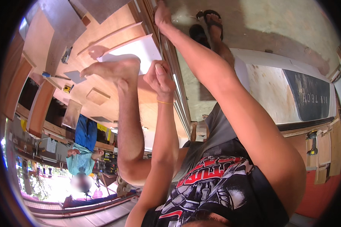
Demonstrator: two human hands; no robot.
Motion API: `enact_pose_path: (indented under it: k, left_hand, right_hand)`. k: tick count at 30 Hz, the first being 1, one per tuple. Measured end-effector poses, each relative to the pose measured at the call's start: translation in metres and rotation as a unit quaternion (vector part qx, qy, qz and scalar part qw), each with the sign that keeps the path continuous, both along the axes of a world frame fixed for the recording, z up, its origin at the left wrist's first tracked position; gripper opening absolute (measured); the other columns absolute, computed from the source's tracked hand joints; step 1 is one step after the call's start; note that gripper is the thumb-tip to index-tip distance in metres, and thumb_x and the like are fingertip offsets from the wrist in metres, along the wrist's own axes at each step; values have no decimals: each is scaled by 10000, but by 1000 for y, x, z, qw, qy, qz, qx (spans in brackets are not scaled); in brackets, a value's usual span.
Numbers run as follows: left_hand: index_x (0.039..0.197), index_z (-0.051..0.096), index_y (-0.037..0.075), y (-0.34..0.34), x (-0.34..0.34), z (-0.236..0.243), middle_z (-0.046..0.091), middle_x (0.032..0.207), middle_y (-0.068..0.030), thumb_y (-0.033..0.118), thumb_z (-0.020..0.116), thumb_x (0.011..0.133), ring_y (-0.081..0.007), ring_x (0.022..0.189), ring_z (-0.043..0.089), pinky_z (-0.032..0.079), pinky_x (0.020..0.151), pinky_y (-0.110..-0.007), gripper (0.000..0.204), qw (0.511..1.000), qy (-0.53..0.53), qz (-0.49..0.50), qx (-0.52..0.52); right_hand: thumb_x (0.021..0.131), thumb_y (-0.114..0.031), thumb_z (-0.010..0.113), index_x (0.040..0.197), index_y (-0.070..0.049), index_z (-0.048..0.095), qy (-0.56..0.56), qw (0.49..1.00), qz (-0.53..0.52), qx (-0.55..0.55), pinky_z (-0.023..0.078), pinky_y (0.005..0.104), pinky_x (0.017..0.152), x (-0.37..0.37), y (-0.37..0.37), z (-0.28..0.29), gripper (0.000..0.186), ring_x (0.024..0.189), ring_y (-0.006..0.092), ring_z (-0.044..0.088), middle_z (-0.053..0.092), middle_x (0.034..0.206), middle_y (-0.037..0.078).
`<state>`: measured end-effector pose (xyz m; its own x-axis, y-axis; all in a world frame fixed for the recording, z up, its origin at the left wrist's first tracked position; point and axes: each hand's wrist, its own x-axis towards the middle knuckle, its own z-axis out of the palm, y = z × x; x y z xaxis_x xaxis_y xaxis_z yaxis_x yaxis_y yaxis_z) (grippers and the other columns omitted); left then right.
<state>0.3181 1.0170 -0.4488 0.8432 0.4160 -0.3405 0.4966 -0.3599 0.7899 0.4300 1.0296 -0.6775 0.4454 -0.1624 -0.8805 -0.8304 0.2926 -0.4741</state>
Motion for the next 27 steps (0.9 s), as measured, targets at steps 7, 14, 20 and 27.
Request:
enact_pose_path:
  k: [7,14,20,27]
  left_hand:
    - [709,527,-12,-2,-11,-4,491,571,-58,319,472,957,-121,522,444,326,505,-252,417,998,-56,6,0]
    - [703,533,3,1,-26,-1,532,621,-85,406,403,1020,-146,567,462,364,549,-273,529,998,-51,-41,9]
    - [699,539,-24,4,-52,9,537,614,-86,341,405,1005,-138,543,445,331,521,-268,494,996,-85,-16,-12]
    - [730,550,-41,-2,-74,-2,556,635,-67,201,483,948,-116,583,493,387,530,-274,332,998,-38,37,-12]
  right_hand:
    - [989,-529,346,871,53,580,-19,997,-2,70,470,510,782,2,-10,26,638,780,333,599,625,838,194]
    - [992,-516,355,657,-127,448,-76,997,13,30,332,336,529,-14,-5,12,522,547,123,395,418,599,-2]
    - [989,-552,400,781,3,580,-45,992,-24,115,431,396,664,-24,-4,34,620,663,187,504,539,672,64]
    - [997,-597,397,954,19,645,-35,999,36,19,455,383,736,-67,8,-11,666,796,192,563,634,852,92]
